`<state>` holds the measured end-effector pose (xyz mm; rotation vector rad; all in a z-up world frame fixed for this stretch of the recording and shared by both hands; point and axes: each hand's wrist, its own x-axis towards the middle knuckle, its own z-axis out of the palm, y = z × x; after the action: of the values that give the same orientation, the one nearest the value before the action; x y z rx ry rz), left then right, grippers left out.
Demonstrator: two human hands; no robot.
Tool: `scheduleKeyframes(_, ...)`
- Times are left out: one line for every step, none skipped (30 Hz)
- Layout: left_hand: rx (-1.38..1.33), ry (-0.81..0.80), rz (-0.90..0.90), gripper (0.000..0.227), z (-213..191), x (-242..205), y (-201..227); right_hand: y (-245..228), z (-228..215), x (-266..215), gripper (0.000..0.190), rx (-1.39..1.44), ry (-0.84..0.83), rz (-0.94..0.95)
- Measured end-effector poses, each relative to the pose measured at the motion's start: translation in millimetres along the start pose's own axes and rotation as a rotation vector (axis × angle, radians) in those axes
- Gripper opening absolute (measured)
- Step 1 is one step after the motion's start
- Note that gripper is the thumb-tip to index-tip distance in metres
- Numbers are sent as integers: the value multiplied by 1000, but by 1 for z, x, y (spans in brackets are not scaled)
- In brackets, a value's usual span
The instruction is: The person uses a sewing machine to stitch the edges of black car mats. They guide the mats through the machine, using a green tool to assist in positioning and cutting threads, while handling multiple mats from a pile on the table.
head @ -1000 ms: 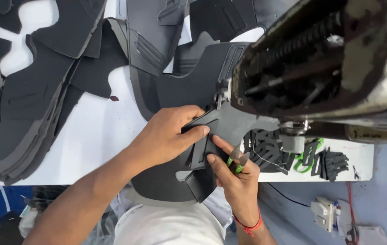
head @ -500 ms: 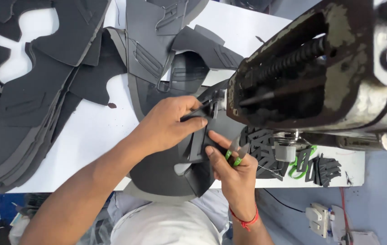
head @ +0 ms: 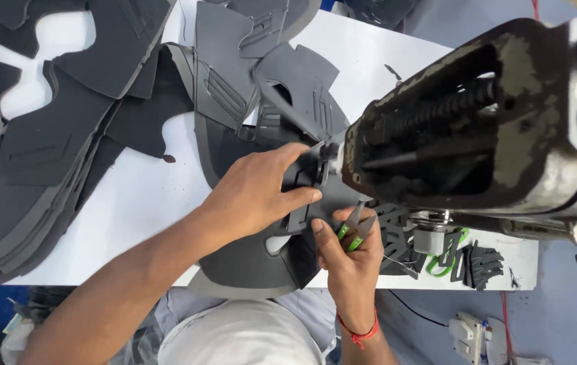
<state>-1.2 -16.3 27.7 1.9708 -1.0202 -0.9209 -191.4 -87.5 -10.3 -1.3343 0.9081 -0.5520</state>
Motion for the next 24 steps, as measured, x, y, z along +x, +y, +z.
scheduleKeyframes(-9, -4, -15, 68, -2, 0, 1, 1, 0, 0, 27, -16, 10, -16)
scheduleKeyframes(-18, -4, -26, 68, -3, 2, 3, 1, 0, 1, 27, -32, 19, -36)
scheduleKeyframes(-18, -2, -26, 68, 1, 4, -5, 2, 1, 3, 27, -33, 18, -38)
scheduleKeyframes(-10, 70, 69, 69, 5, 7, -12, 3, 1, 4, 27, -28, 26, -49)
scheduleKeyframes(-2, 140, 165, 71, 10, 9, -19, 3, 1, 6, 27, -23, 34, -61)
scheduleKeyframes(-5, 139, 168, 71, 6, 11, -16, 4, 1, 7, 27, -26, 37, -62)
scheduleKeyframes(2, 102, 142, 74, 2, 12, -13, 4, 1, 9, 27, -3, 45, -59)
scheduleKeyframes(11, 66, 116, 76, -2, 14, -10, 4, 2, 11, 27, 21, 52, -56)
scheduleKeyframes(9, 65, 119, 76, -1, 16, -13, 4, 2, 13, 27, 19, 55, -58)
scheduleKeyframes(15, 81, 188, 72, -1, 17, -16, 4, 3, 15, 27, 40, 53, -63)
scheduleKeyframes(21, 97, 257, 68, -1, 20, -19, 3, 4, 18, 27, 62, 52, -68)
scheduleKeyframes(19, 97, 258, 68, -6, 20, -14, 1, 5, 20, 27, 60, 52, -68)
scheduleKeyframes(34, 44, 183, 70, -11, 21, -8, 0, 6, 22, 26, 67, 50, -75)
scheduleKeyframes(48, -11, 107, 73, -15, 22, -3, -2, 7, 24, 26, 73, 48, -80)
scheduleKeyframes(45, -11, 108, 73, -22, 23, 2, -3, 8, 26, 26, 70, 49, -80)
scheduleKeyframes(26, -60, 49, 74, -28, 25, 7, -3, 9, 29, 23, 61, 51, -76)
scheduleKeyframes(6, -108, -8, 75, -34, 26, 12, -4, 10, 30, 21, 52, 53, -72)
scheduleKeyframes(5, -108, -8, 75, -31, 35, -3, -3, 10, 32, 21, 50, 53, -73)
scheduleKeyframes(-61, -100, 146, 71, -28, 44, -17, -2, 10, 33, 19, 26, 58, -80)
scheduleKeyframes(-125, -91, 301, 67, -26, 52, -31, -2, 11, 34, 18, 3, 62, -89)
scheduleKeyframes(-125, -89, 303, 67, -30, 53, -28, -2, 10, 35, 18, 3, 61, -92)
scheduleKeyframes(-176, -151, 198, 65, -33, 54, -24, -2, 9, 36, 17, -46, 66, -91)
scheduleKeyframes(-226, -213, 94, 64, -37, 55, -19, -3, 8, 38, 17, -95, 70, -90)
scheduleKeyframes(-219, -215, 99, 64, -34, 48, -23, 2, -4, 36, 17, -90, 74, -95)
